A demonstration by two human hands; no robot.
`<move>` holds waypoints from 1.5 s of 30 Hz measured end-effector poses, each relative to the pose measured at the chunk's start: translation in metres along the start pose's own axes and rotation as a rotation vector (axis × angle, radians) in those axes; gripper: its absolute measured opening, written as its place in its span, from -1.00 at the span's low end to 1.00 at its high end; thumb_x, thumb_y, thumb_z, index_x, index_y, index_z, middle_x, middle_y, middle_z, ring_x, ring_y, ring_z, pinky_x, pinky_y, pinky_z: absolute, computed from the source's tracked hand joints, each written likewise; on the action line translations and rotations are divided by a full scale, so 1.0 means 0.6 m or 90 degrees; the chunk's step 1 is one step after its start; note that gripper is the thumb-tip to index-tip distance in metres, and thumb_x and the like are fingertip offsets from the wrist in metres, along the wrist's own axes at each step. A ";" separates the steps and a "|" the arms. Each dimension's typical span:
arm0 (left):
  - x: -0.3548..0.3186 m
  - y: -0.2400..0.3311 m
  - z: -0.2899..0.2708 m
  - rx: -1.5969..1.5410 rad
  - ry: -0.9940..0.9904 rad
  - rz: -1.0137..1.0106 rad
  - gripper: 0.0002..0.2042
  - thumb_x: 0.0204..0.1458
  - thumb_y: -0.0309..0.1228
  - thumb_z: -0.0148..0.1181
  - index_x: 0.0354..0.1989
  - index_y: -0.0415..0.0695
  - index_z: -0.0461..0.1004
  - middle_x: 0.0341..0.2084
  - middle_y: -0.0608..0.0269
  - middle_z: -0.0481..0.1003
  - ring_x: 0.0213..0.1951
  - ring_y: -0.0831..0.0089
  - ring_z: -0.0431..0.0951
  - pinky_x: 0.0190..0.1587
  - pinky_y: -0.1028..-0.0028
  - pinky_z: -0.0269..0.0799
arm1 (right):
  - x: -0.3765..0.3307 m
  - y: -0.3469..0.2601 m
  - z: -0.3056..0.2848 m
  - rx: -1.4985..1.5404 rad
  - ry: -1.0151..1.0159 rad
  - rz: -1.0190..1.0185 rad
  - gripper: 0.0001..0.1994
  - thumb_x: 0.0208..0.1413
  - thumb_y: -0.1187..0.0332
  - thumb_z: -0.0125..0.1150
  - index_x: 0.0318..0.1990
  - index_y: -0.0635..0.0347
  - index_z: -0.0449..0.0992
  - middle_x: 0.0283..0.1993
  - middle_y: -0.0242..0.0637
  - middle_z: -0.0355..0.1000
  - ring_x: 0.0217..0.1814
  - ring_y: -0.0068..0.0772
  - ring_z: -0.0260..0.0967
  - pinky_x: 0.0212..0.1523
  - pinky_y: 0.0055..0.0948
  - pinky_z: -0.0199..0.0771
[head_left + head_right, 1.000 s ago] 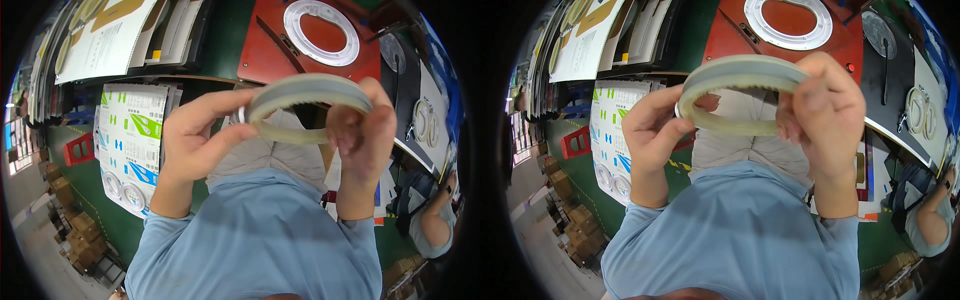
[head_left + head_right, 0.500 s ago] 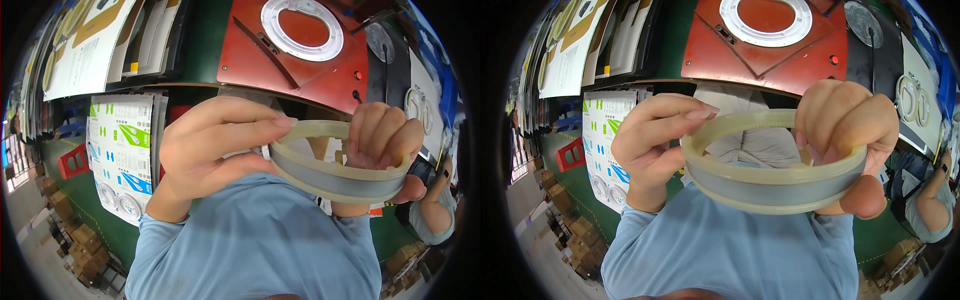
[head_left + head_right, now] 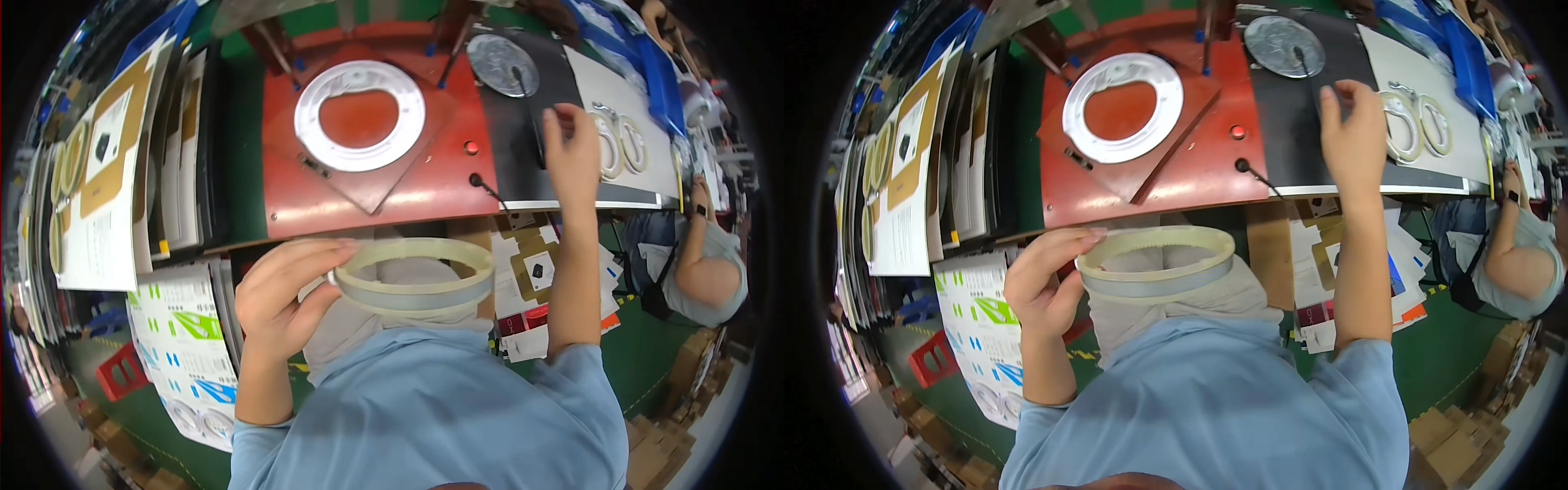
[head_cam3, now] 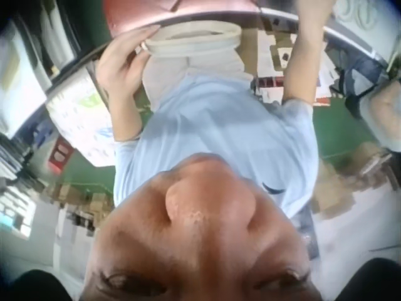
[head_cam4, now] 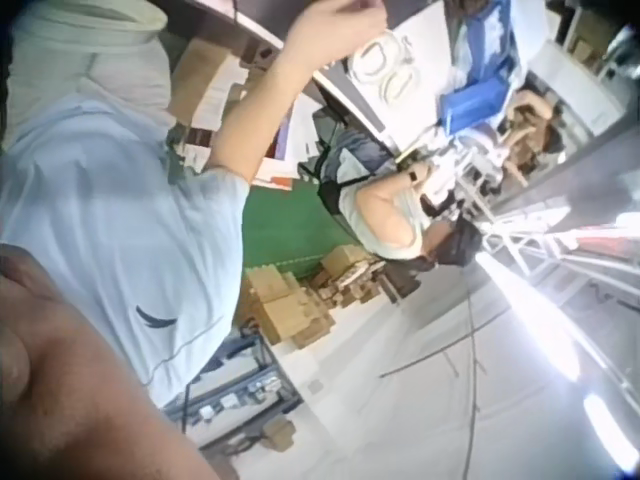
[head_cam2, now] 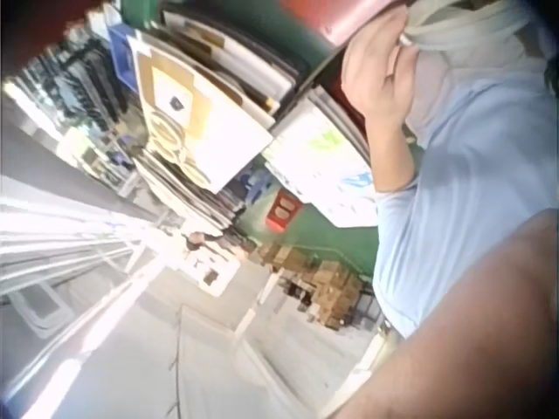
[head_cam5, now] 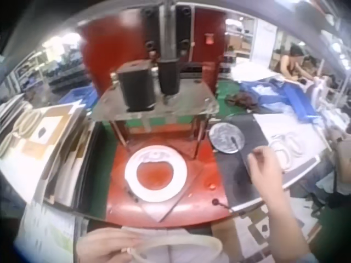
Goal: Applying sealant to a plastic ring with a brush and using a press machine to assemble it.
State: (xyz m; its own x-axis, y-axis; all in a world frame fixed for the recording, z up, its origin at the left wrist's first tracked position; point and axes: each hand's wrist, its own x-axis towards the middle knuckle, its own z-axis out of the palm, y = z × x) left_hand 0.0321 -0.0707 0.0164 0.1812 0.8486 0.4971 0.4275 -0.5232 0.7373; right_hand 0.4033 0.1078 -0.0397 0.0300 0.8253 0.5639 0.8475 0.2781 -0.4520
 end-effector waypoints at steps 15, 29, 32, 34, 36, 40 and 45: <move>-0.018 -0.020 0.005 -0.053 0.061 -0.109 -0.72 -0.03 -0.68 0.32 -0.08 -0.40 0.65 -0.13 -0.11 0.68 -0.08 0.15 0.71 -0.07 0.39 0.61 | 0.064 -0.010 0.049 0.087 -0.009 0.111 -0.80 0.31 0.32 0.30 -0.07 0.28 0.63 -0.19 0.03 0.65 -0.16 0.04 0.65 -0.13 -0.19 0.59; -0.031 -0.021 -0.006 -0.076 0.094 -0.153 -0.70 -0.05 -0.71 0.27 -0.08 -0.40 0.64 -0.11 -0.12 0.68 -0.05 0.14 0.70 0.01 0.35 0.60 | 0.079 -0.028 0.058 0.053 -0.026 0.081 -0.83 0.28 0.35 0.28 -0.11 0.25 0.65 -0.19 0.02 0.63 -0.13 0.11 0.60 -0.08 -0.13 0.57; -0.030 -0.022 -0.009 -0.081 0.087 -0.138 -0.70 -0.05 -0.70 0.28 -0.08 -0.39 0.64 -0.11 -0.13 0.68 -0.05 0.13 0.70 0.01 0.34 0.59 | 0.069 -0.028 0.063 0.022 -0.072 0.071 -0.84 0.28 0.37 0.28 -0.12 0.26 0.65 -0.15 0.00 0.63 -0.05 0.11 0.58 -0.04 -0.12 0.56; -0.026 -0.021 -0.014 -0.066 0.087 -0.125 -0.70 -0.05 -0.70 0.29 -0.08 -0.39 0.64 -0.11 -0.12 0.68 -0.06 0.12 0.70 0.01 0.34 0.59 | 0.062 -0.029 0.045 0.015 -0.062 0.061 -0.85 0.28 0.37 0.28 -0.12 0.25 0.65 -0.15 0.00 0.63 -0.06 0.12 0.58 -0.05 -0.11 0.55; -0.025 -0.017 -0.016 -0.054 0.084 -0.115 -0.71 -0.05 -0.69 0.29 -0.08 -0.39 0.64 -0.11 -0.12 0.68 -0.06 0.11 0.70 0.01 0.33 0.59 | 0.062 -0.022 0.035 0.011 -0.036 0.055 -0.85 0.28 0.37 0.28 -0.12 0.24 0.65 -0.17 0.00 0.62 -0.09 0.13 0.58 -0.07 -0.09 0.55; -0.018 -0.011 -0.023 -0.027 0.082 -0.117 -0.73 -0.02 -0.66 0.31 -0.10 -0.38 0.64 -0.11 -0.11 0.68 -0.06 0.08 0.70 0.02 0.31 0.59 | 0.045 -0.005 0.032 0.004 -0.055 0.019 -0.86 0.28 0.38 0.28 -0.12 0.25 0.64 -0.16 0.01 0.62 -0.10 0.14 0.57 -0.07 -0.11 0.56; 0.007 -0.004 -0.039 -0.006 0.063 -0.046 -0.73 0.05 -0.55 0.38 -0.07 -0.37 0.64 -0.10 -0.12 0.66 -0.06 0.04 0.69 0.02 0.26 0.59 | 0.021 -0.035 -0.049 0.089 -0.047 0.119 -0.79 0.37 0.34 0.29 0.02 0.27 0.67 -0.21 -0.25 0.65 -0.18 -0.50 0.57 -0.12 -0.51 0.51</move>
State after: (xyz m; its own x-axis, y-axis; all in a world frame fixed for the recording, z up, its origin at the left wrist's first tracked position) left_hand 0.0113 -0.0679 0.0271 0.0611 0.8724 0.4850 0.4280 -0.4619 0.7769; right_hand 0.4017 0.0980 -0.0025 0.1369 0.9009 0.4118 0.7491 0.1779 -0.6382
